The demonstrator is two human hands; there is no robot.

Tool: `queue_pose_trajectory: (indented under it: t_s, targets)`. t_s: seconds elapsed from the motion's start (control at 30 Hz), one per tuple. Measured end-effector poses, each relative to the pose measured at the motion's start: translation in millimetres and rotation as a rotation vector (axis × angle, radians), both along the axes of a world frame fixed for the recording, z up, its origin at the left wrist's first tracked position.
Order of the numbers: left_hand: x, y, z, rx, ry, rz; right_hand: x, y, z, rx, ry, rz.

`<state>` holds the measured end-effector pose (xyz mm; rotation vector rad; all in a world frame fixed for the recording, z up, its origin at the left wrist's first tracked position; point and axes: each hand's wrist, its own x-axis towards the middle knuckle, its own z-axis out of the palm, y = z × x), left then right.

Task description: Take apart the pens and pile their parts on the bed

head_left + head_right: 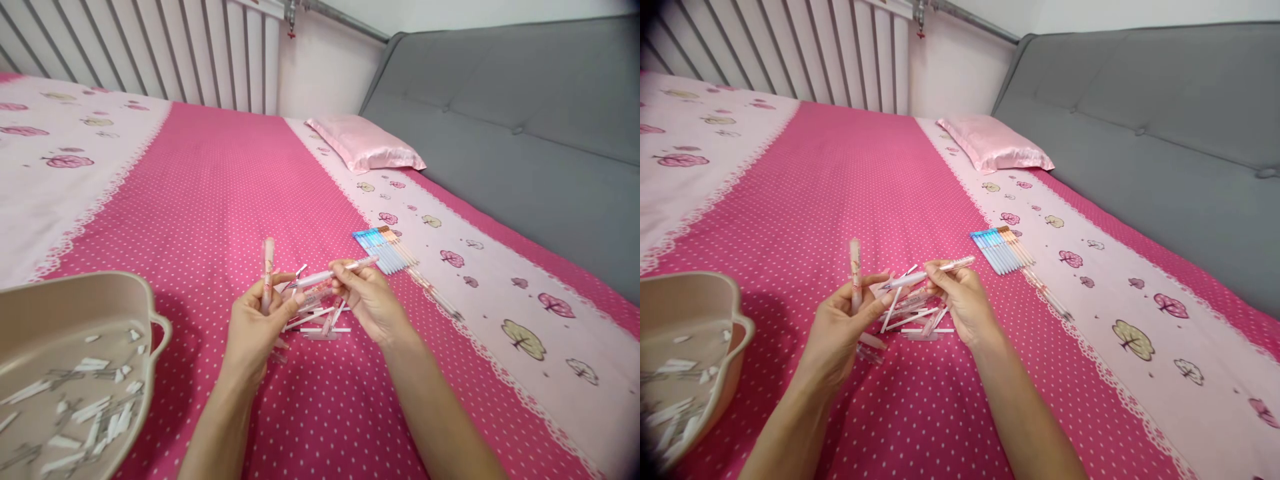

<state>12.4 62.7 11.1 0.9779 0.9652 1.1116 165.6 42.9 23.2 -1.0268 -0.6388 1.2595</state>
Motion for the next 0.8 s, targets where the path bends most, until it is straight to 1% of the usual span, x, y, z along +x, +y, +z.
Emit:
queue_pose_trajectory:
  t_s: [0.2, 0.3, 0.37, 0.47, 0.6, 0.63, 0.7, 0.8]
  targets:
    - [0.9, 0.2, -1.0, 0.063, 0.231, 0.066, -3.4, 1.0, 0.0, -0.046, 0.006, -0.005]
    - [-1.4, 2.8, -5.9, 0.137, 0.337, 0.054, -3.8, 1.6, -1.1, -0.038, 0.000, -0.007]
    - [-2.6, 4.2, -9.5, 0.155, 0.371, 0.028, -4.4, 1.2, -1.1, -0.032, -0.002, -0.013]
    - [-2.9, 4.0, -11.5, 0.062, 0.348, -0.008, -5.4, -0.3, 0.3, -0.026, -0.010, -0.019]
    - [-1.0, 1.3, -5.2, -0.121, 0.282, 0.070, -5.4, -2.0, 2.3, -0.028, -0.043, -0.027]
    - [-0.5, 0.8, -2.9, -0.136, 0.265, 0.091, -5.1, -2.0, 2.5, -0.023, -0.046, -0.032]
    - [0.3, 0.1, 0.7, -0.116, 0.229, 0.105, -4.5, -1.7, 2.6, -0.013, -0.040, -0.047]
    - [1.0, -0.1, 1.5, -0.041, 0.167, 0.043, -4.2, -1.0, 2.4, -0.017, -0.020, -0.067]
